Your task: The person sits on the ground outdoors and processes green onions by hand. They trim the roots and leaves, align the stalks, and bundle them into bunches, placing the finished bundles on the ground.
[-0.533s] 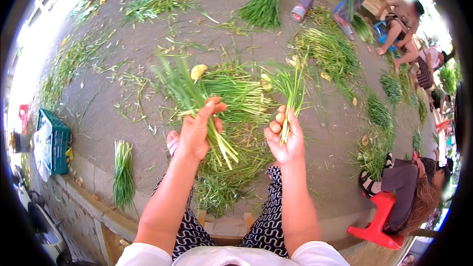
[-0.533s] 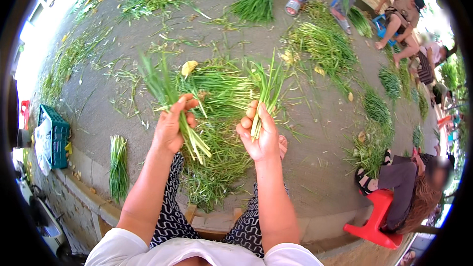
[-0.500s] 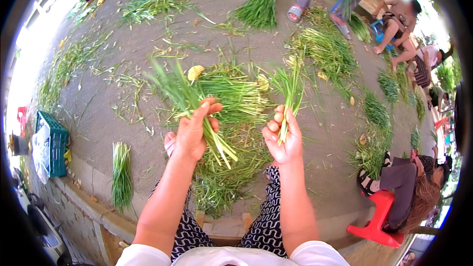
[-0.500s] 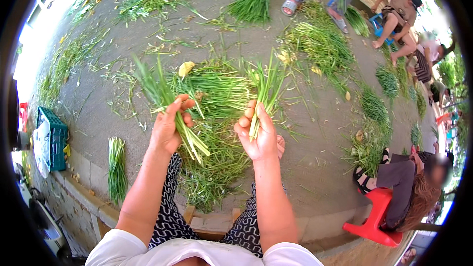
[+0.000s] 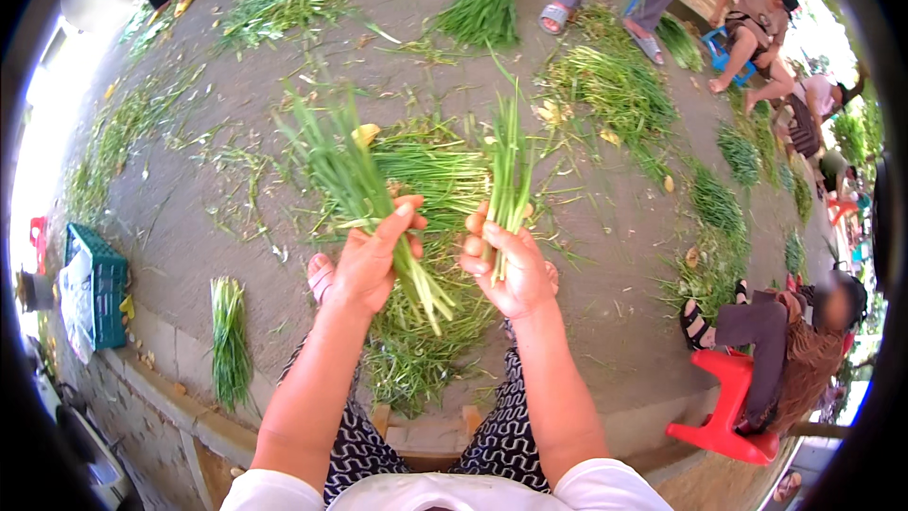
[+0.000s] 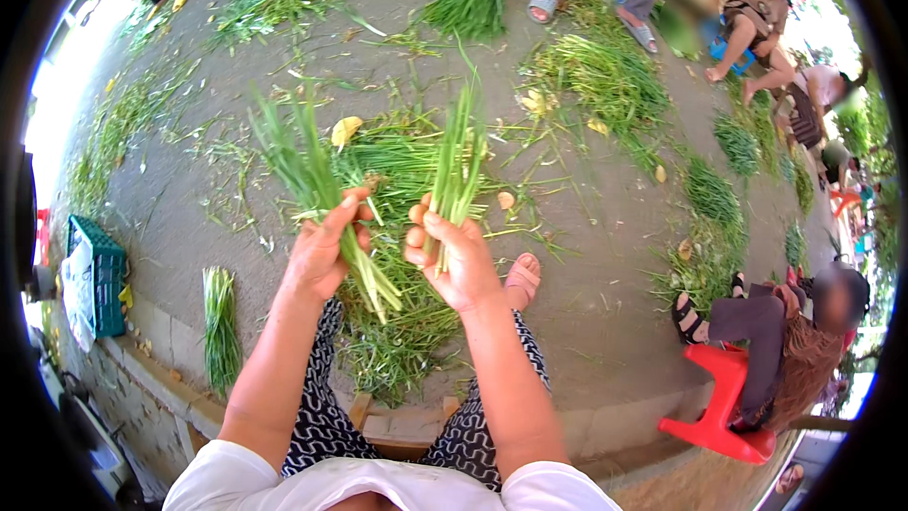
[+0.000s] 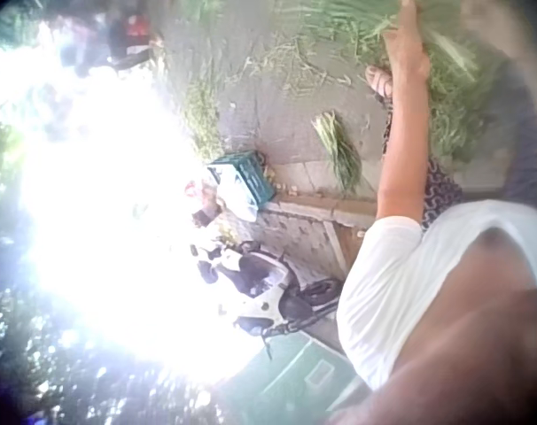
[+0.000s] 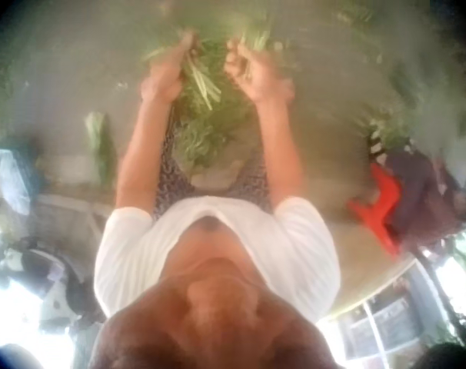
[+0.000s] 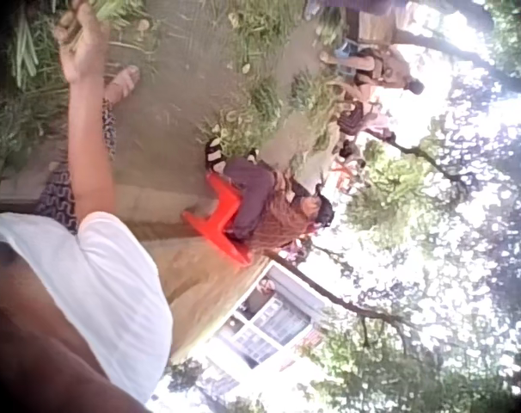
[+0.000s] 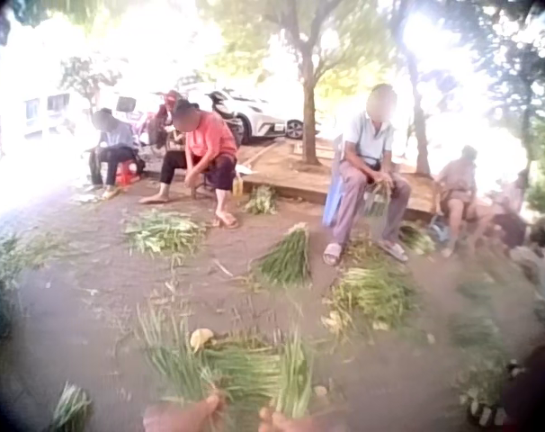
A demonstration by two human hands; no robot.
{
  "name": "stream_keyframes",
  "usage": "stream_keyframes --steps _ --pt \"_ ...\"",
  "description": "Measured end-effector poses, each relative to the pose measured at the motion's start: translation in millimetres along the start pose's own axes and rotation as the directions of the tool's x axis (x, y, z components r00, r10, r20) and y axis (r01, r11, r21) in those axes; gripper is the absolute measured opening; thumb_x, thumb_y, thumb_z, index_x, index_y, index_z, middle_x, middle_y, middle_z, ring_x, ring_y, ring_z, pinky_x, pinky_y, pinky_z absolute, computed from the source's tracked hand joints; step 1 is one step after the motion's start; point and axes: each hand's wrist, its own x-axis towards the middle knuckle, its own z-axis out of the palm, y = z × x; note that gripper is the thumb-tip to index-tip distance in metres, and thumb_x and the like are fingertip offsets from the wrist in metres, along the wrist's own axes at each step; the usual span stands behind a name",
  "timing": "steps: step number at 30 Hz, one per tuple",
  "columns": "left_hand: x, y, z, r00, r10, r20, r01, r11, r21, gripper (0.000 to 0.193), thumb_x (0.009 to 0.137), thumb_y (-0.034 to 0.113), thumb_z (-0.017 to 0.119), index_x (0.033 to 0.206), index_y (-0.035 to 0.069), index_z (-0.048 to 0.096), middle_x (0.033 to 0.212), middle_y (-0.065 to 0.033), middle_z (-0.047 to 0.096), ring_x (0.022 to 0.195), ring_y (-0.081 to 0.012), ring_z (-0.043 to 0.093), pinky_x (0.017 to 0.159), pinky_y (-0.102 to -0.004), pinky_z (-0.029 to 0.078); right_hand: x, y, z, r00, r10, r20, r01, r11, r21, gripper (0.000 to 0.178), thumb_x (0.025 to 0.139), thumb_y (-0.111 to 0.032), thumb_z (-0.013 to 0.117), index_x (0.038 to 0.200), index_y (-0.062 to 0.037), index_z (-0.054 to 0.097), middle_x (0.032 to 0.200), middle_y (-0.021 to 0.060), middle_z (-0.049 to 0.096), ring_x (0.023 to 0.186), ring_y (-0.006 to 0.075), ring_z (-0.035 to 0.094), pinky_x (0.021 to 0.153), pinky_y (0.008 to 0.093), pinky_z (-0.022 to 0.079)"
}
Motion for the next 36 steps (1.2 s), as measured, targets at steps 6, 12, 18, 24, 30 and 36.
stream_keyframes --steps 6,12,18,24,30,36 --pt "-1.6 2.0 -1.8 1.0 -0.012 0.029 0.012 1.0 -0.013 0.033 0.083 0.022 0.066 0.11 0.005 0.058 0.084 -0.0035 0.059 0.064 -0.0127 0.055 0.056 -0.0259 0.047 -3.1 8.6 8.7 0.991 0.017 -0.134 -0.024 0.998 -0.05 0.016 0.09 -0.012 0.054 0.105 -0.0069 0.053 0.079 0.0033 0.057 0.057 0.007 0.05 0.042 0.0186 0.035" --pt "0.1 -4.5 9.5 0.995 -0.01 -0.103 0.025 0.99 0.141 0.033 0.082 0.022 0.067 0.109 0.004 0.06 0.087 -0.0044 0.061 0.067 -0.0124 0.053 0.062 -0.027 0.044 -7.2 6.8 12.6 0.981 0.057 -0.187 -0.114 0.943 -0.311 0.019 0.084 -0.023 0.065 0.092 -0.0101 0.052 0.066 -0.0052 0.043 0.045 0.0021 0.035 0.037 0.0166 0.026" --pt "3.6 -20.0 10.2 0.987 0.119 -0.111 -0.103 0.985 0.137 0.027 0.083 0.012 0.065 0.104 -0.004 0.059 0.087 -0.0054 0.06 0.075 -0.0135 0.056 0.064 -0.0272 0.046 -9.2 15.7 30.9 0.997 -0.03 -0.066 -0.031 0.641 -0.767 0.031 0.081 -0.015 0.064 0.109 -0.0018 0.061 0.088 0.0019 0.061 0.076 0.0089 0.054 0.069 0.0266 0.047" --pt "5.9 -30.9 12.2 0.979 0.144 -0.144 -0.127 0.984 0.122 0.025 0.084 0.014 0.065 0.105 0.002 0.059 0.084 -0.004 0.06 0.068 -0.0123 0.055 0.059 -0.0249 0.046 -4.2 33.8 2.6 0.975 -0.217 0.057 0.192 0.679 -0.709 0.012 0.083 -0.011 0.058 0.085 0.0004 0.061 0.071 -0.0001 0.056 0.06 0.0063 0.048 0.052 0.0242 0.039" --pt "7.6 -15.3 8.3 0.983 0.101 -0.154 -0.093 0.994 0.06 0.029 0.085 0.022 0.065 0.109 0.007 0.058 0.078 0.0013 0.053 0.062 -0.009 0.049 0.054 -0.0222 0.042 -6.6 -18.6 -2.7 0.917 -0.23 -0.327 0.129 0.944 -0.304 0.022 0.081 -0.021 0.069 0.088 -0.0093 0.052 0.06 -0.0064 0.04 0.043 0.0029 0.035 0.037 0.019 0.023" --pt "10.3 -20.2 12.7 0.98 0.065 -0.186 -0.065 0.998 0.003 0.026 0.084 0.019 0.065 0.107 0.006 0.059 0.081 -0.0011 0.055 0.065 -0.0101 0.05 0.056 -0.024 0.045 -11.6 -7.7 4.2 0.974 -0.045 -0.22 -0.102 0.783 -0.614 0.025 0.079 -0.02 0.071 0.092 -0.0041 0.057 0.07 -0.002 0.054 0.052 0.0048 0.045 0.042 0.0214 0.035"
